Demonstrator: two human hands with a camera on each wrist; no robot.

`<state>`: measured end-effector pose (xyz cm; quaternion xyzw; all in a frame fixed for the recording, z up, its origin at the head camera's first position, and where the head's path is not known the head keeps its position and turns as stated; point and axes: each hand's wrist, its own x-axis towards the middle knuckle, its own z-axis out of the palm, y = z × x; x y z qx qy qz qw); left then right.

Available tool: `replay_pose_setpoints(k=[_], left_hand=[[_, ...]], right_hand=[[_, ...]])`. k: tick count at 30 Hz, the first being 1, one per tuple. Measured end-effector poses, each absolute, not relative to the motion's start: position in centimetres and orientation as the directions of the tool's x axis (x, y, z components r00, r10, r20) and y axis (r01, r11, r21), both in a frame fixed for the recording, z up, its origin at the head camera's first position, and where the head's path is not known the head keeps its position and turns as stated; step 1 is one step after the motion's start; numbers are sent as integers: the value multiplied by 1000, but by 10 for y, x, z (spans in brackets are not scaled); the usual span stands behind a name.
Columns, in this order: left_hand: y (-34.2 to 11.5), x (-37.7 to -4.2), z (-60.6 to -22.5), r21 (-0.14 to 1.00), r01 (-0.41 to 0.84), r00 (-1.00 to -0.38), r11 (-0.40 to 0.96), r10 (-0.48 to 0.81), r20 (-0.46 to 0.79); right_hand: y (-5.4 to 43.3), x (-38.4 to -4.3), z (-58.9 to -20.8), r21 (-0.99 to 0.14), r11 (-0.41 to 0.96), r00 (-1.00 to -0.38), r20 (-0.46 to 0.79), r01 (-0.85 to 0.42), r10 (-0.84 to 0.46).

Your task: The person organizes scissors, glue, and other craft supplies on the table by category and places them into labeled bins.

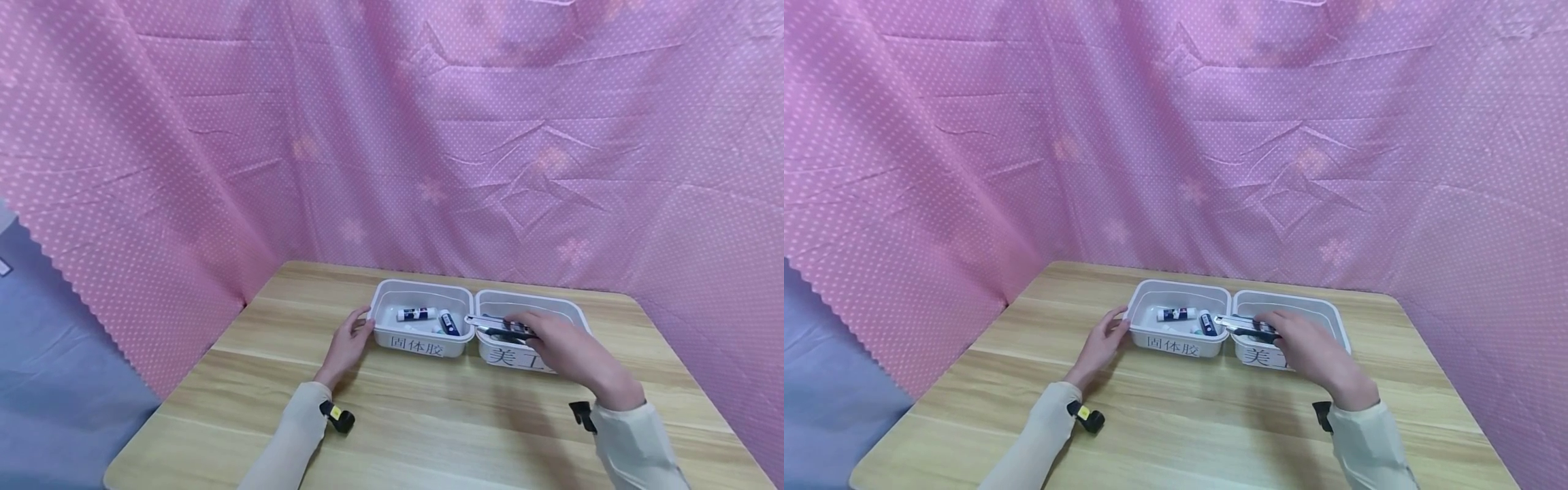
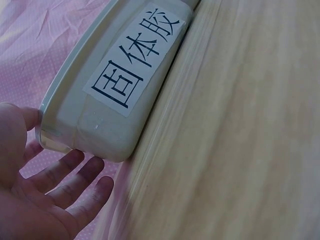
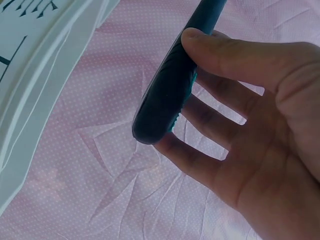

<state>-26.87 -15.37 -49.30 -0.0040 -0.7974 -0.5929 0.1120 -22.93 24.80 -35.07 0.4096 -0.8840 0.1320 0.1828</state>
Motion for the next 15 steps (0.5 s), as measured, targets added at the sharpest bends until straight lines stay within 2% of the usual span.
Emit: replay_pose_setpoints(k=[8,15], left_hand=[[-153,-269,-493,946,147,-973,289,-128,190],[-152,-267,-491,944,140,-974,298,-131,186]], right_hand=[[249,-233,-348,-130,651,-636,423,-748,-645],[254,-237,-351,-154,637,-629,443,-756,-639]])
